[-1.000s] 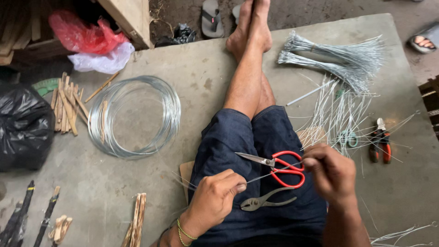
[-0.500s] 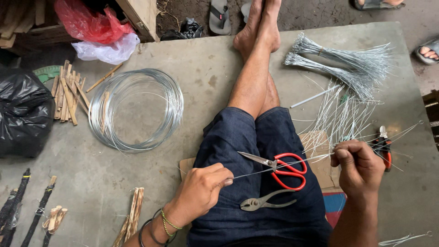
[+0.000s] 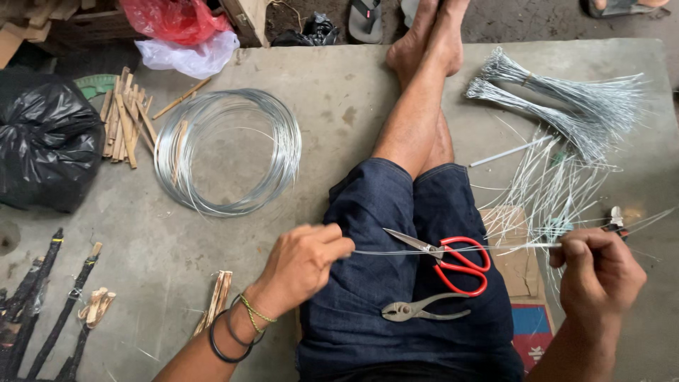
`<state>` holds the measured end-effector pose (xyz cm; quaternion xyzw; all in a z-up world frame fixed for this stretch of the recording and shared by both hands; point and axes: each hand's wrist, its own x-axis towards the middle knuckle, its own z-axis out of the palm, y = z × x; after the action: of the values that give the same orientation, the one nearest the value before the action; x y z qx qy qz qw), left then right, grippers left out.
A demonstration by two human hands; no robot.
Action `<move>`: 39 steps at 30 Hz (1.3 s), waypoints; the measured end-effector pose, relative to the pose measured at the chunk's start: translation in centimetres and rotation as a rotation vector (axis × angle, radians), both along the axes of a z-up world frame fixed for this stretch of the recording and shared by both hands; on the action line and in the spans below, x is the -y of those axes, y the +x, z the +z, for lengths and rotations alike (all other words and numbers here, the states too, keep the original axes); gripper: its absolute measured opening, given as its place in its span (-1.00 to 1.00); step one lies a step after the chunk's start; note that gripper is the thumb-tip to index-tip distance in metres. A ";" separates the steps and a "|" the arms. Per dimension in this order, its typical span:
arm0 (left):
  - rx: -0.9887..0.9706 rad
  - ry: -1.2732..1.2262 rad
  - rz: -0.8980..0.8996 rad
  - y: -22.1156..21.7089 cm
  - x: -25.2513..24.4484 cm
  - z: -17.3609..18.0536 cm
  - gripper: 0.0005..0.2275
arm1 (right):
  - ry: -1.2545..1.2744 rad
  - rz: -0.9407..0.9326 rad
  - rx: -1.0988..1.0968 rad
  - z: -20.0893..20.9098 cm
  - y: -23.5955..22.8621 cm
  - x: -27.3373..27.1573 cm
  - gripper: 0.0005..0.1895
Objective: The person sits on the floor and repeatedly cuts thin metal wire with scissors, then bends and twists the cut pieces into small loops using pliers. Finished loops are placed aside on the floor.
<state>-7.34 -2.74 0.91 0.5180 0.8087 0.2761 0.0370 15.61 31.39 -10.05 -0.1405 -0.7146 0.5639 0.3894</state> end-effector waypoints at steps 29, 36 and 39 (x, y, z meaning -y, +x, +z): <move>1.098 1.142 0.660 -6.1 6.5 -10.0 -0.68 | 0.478 1.004 0.212 -3.0 -3.1 22.3 -0.72; 1.375 1.135 0.589 -6.0 3.8 -9.1 -0.72 | 0.532 1.042 0.278 -4.1 -3.0 23.5 -0.72; 1.426 1.083 0.596 -5.5 3.0 -8.7 -0.80 | 0.606 1.025 0.222 -4.9 -2.8 23.8 -0.71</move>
<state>-12.87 -5.76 -7.83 -0.0545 0.4558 0.8644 0.2053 12.80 7.56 -14.94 0.2810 -0.8564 0.4330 0.0139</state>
